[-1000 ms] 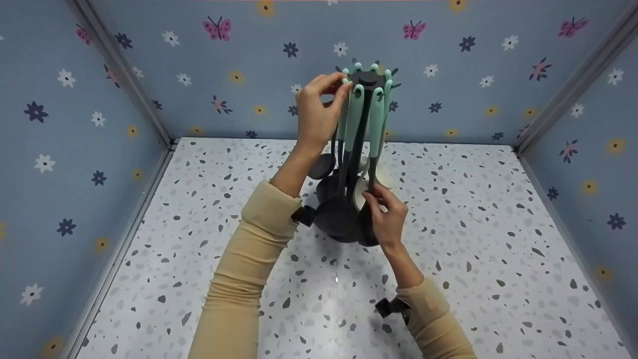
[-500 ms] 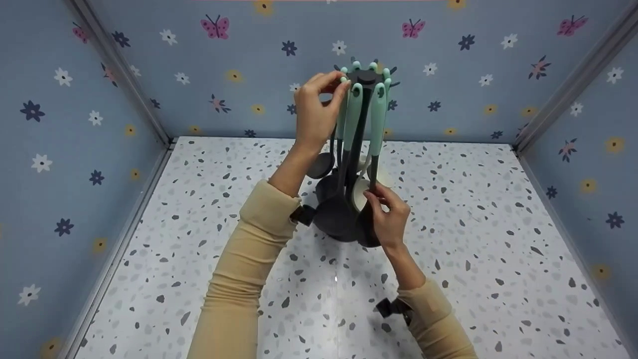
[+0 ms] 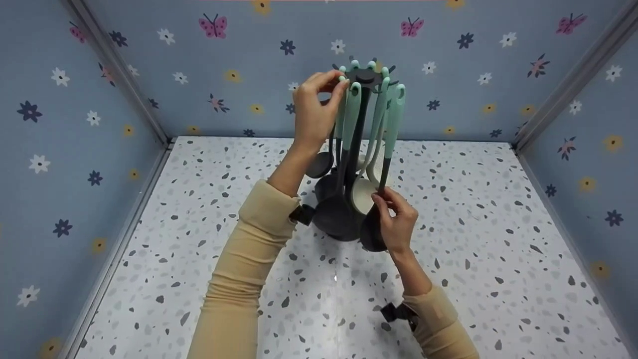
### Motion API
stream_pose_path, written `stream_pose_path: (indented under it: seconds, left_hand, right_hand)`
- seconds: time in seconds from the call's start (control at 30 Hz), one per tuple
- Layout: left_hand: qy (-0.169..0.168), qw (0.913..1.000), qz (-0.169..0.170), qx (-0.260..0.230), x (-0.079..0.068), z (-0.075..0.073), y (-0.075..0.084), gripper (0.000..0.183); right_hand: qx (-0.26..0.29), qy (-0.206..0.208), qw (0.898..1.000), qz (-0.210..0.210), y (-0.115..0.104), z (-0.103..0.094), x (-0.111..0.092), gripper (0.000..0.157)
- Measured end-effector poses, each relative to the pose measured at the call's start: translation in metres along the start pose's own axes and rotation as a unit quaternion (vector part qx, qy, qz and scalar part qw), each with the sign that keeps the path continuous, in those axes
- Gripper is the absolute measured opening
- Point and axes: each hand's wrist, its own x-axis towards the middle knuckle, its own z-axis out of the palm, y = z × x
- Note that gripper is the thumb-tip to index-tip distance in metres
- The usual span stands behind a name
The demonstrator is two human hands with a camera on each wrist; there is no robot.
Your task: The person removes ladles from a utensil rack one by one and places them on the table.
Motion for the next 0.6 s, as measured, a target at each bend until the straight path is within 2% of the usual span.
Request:
stream_pose_path:
  seconds: [0.17, 0.33, 0.53, 0.6]
  left_hand:
    - [0.004, 1.0, 0.001, 0.006, 0.0, -0.001, 0.0, 0.019]
    - [0.001, 0.9999, 0.008, 0.01, 0.0, -0.001, 0.001, 0.019]
    - [-0.001, 1.0, -0.002, 0.009, 0.0, 0.0, 0.002, 0.019]
    - [-0.002, 1.0, -0.007, 0.007, 0.0, 0.0, 0.003, 0.019]
  right_hand:
    - [-0.013, -0.003, 1.0, 0.019, 0.024, -0.01, -0.01, 0.016]
    - [-0.046, -0.01, 0.998, 0.039, 0.028, -0.02, -0.015, 0.014]
    - [-0.085, -0.026, 0.994, 0.067, 0.021, -0.028, -0.015, 0.01]
    - [-0.092, -0.032, 0.992, 0.082, 0.029, -0.031, -0.018, 0.009]
